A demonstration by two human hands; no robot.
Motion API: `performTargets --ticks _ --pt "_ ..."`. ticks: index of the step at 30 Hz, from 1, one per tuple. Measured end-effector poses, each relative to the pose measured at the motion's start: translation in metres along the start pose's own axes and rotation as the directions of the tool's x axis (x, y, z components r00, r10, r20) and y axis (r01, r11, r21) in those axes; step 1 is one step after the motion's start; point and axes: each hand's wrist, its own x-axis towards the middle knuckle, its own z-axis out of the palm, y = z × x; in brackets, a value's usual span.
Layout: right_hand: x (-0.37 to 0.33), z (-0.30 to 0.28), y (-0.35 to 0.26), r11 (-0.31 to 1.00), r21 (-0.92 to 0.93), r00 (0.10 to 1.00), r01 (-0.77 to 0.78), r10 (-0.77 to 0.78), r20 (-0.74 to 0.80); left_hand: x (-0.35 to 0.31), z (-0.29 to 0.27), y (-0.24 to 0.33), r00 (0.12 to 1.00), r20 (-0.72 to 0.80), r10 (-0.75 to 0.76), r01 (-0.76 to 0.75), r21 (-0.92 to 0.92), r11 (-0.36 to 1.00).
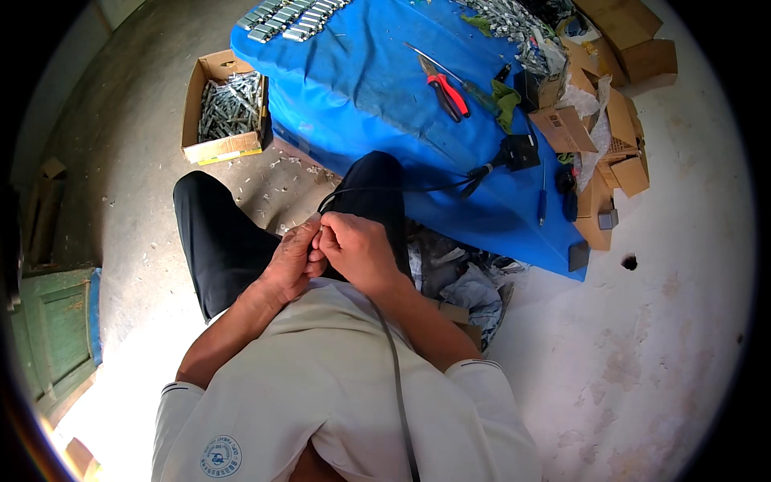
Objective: The person uses a screwdriver to tighten screws on small metal lock bodies held in their left hand. They place the finished locks in a row on a blue cloth-covered table and pick up new lock bodies to continue the process.
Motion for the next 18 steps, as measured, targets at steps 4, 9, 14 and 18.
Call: performTargets --ticks 4,9,14,18 --pt "-0.004 0.004 0.000 0.996 0.076 0.998 -0.052 0.055 -0.034 -0.001 -0.001 -0.001 1.000 -0.016 0.013 -0.012 0.034 0.999" --pt "-0.008 0.008 0.001 0.990 0.132 0.992 -0.054 0.068 -0.104 -0.003 0.002 0.000 1.000 -0.014 0.021 -0.021 0.040 0.999" --pt "-0.012 0.009 0.002 0.984 0.152 0.987 -0.091 0.109 -0.116 -0.003 0.004 0.002 1.000 -0.029 0.013 -0.012 0.025 1.000" --pt "-0.013 0.008 0.001 0.984 0.123 0.987 -0.131 0.141 -0.075 -0.002 0.000 0.002 0.999 -0.038 -0.017 0.017 -0.013 1.000"
